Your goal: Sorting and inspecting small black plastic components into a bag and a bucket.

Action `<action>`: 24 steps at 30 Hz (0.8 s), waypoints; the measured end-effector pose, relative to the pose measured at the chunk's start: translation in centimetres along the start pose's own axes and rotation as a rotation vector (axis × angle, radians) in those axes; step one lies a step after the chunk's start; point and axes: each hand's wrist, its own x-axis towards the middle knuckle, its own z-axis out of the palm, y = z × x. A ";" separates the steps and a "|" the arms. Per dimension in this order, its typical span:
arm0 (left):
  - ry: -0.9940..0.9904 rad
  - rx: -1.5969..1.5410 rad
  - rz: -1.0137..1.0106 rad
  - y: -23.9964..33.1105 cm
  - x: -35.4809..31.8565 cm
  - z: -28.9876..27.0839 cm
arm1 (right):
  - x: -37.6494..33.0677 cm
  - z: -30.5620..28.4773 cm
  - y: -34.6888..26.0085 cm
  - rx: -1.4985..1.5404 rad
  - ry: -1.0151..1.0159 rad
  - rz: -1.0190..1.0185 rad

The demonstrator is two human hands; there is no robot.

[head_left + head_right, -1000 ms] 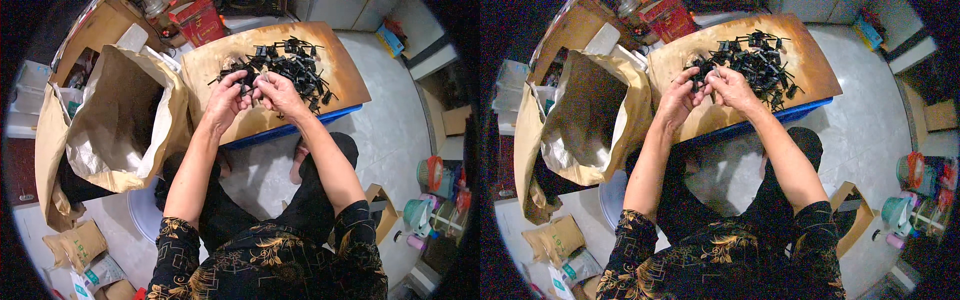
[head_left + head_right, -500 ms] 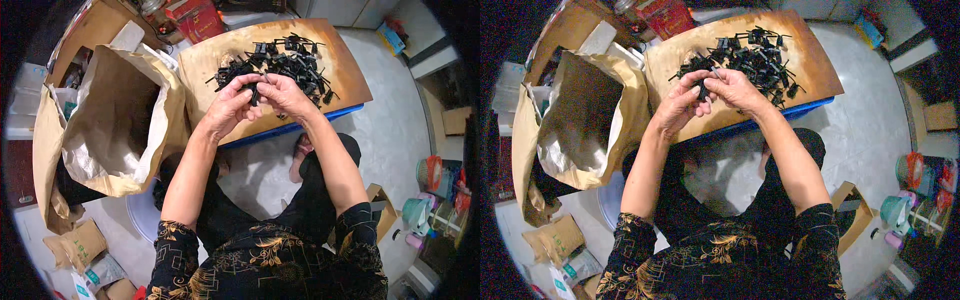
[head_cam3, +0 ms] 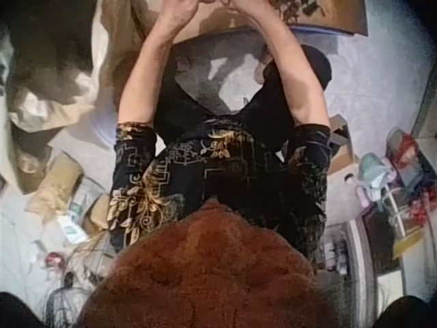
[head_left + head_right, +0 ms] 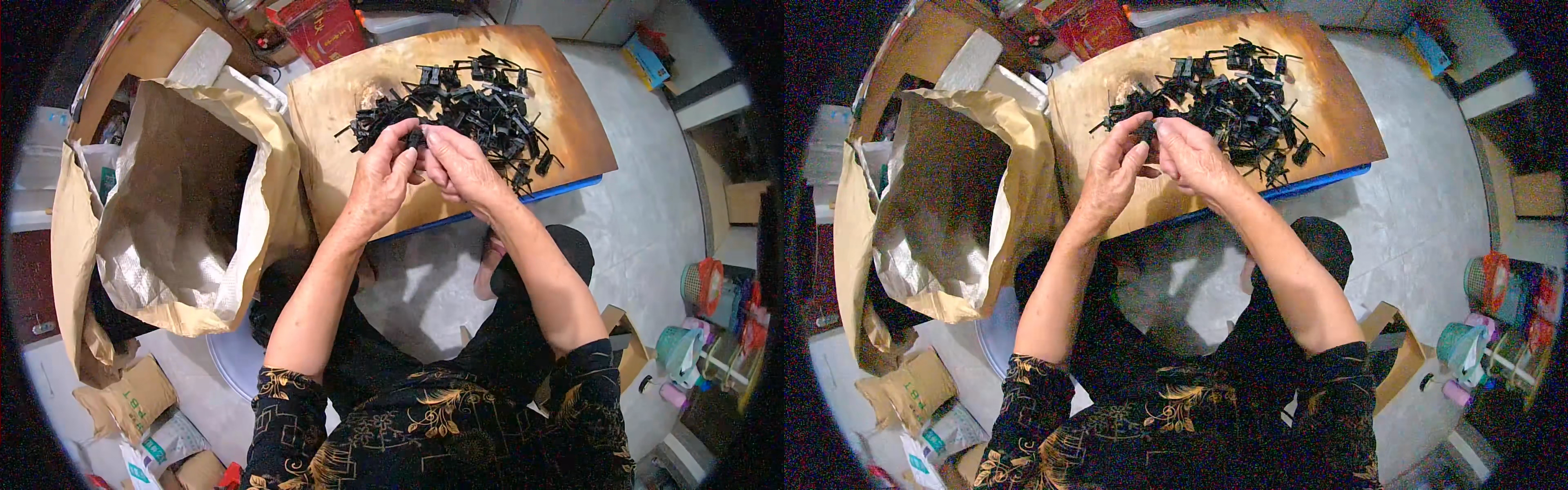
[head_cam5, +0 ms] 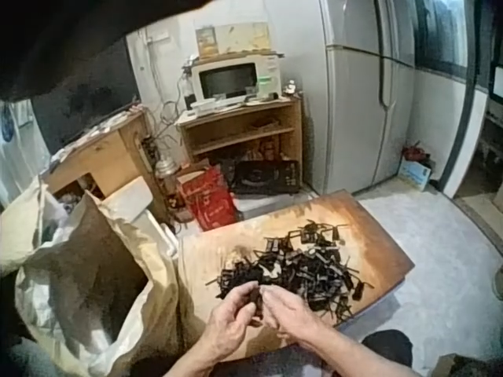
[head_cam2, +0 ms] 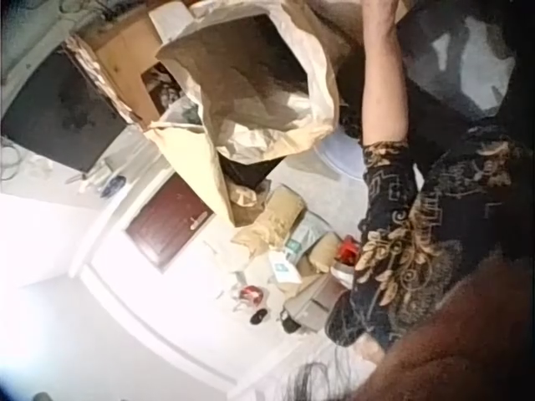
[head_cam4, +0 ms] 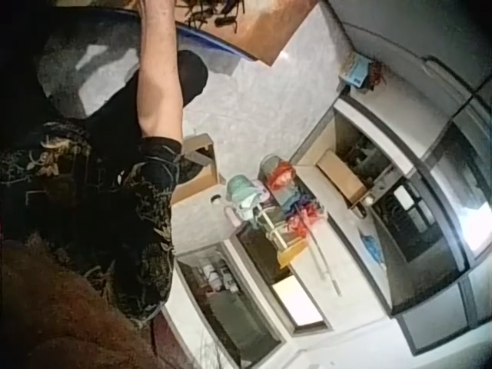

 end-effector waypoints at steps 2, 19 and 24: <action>0.017 -0.046 0.005 -0.1 0.2 0.2 | 0.0 0.3 0.4 0.002 -0.003 -0.017; 0.132 0.048 0.092 -1.1 0.8 0.8 | 1.0 1.1 0.6 0.005 0.073 0.051; 0.196 0.300 0.227 -1.9 1.0 1.0 | 0.9 0.5 0.2 -0.027 0.023 0.073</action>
